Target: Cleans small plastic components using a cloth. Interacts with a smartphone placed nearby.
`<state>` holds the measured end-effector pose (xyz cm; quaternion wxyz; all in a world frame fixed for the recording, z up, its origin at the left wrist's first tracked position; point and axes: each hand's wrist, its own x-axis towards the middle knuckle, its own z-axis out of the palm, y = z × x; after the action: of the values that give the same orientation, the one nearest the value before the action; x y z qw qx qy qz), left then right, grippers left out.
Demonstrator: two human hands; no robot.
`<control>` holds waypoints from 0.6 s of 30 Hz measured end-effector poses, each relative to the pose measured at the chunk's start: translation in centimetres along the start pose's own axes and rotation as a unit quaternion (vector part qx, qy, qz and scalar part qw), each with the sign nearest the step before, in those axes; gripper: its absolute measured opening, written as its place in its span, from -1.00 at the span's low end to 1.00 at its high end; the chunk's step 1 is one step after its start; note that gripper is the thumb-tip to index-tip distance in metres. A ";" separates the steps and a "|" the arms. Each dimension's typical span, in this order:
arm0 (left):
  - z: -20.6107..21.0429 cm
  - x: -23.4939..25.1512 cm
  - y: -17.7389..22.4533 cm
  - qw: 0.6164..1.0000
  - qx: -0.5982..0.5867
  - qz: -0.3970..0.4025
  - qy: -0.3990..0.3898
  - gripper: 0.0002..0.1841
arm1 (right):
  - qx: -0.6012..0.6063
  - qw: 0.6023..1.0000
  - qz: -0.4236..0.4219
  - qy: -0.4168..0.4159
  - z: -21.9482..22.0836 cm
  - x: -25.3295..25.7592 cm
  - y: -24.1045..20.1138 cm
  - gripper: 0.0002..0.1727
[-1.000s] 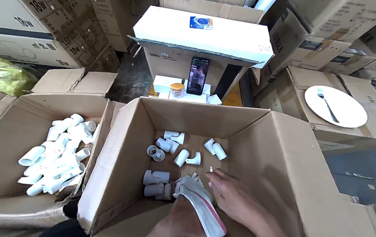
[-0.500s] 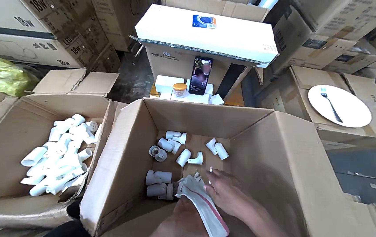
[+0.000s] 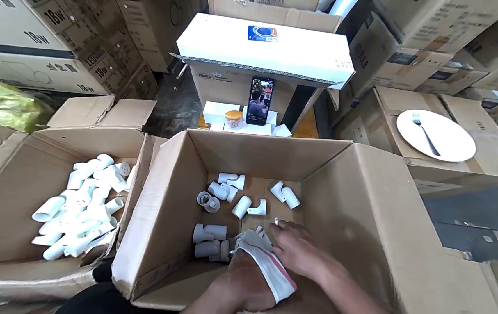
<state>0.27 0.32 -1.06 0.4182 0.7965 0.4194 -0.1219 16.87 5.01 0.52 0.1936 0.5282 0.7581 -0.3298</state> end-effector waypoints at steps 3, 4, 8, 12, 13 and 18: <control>-1.1 -0.2 0.7 0.999 0.004 -0.043 -0.024 -0.26 | -0.002 1.000 -0.006 0.004 -0.4 -0.4 0.0 -0.39; -1.2 -0.2 0.8 0.998 0.007 -0.053 -0.030 -0.26 | -0.002 1.000 -0.008 0.006 -0.5 -0.6 0.0 -0.37; -1.4 0.1 0.8 0.997 0.030 -0.070 -0.012 -0.33 | 0.002 1.000 -0.002 0.011 -1.2 -1.4 0.2 -0.18; -1.0 -0.1 0.5 0.998 0.029 0.015 0.052 -0.45 | 0.003 0.999 0.017 0.046 -1.6 -2.4 0.8 -0.06; -0.7 0.0 0.2 0.996 0.023 0.048 0.071 -0.48 | 0.006 0.998 0.019 0.052 -1.8 -2.7 1.1 -0.01; -0.7 -0.1 0.2 0.985 -0.004 0.126 0.118 -0.53 | 0.013 0.993 0.018 0.112 -2.3 -4.1 2.2 0.11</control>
<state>0.19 0.76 -0.42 0.3812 0.8498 0.3630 0.0287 20.53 4.35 4.08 0.1065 0.5776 0.7611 -0.2752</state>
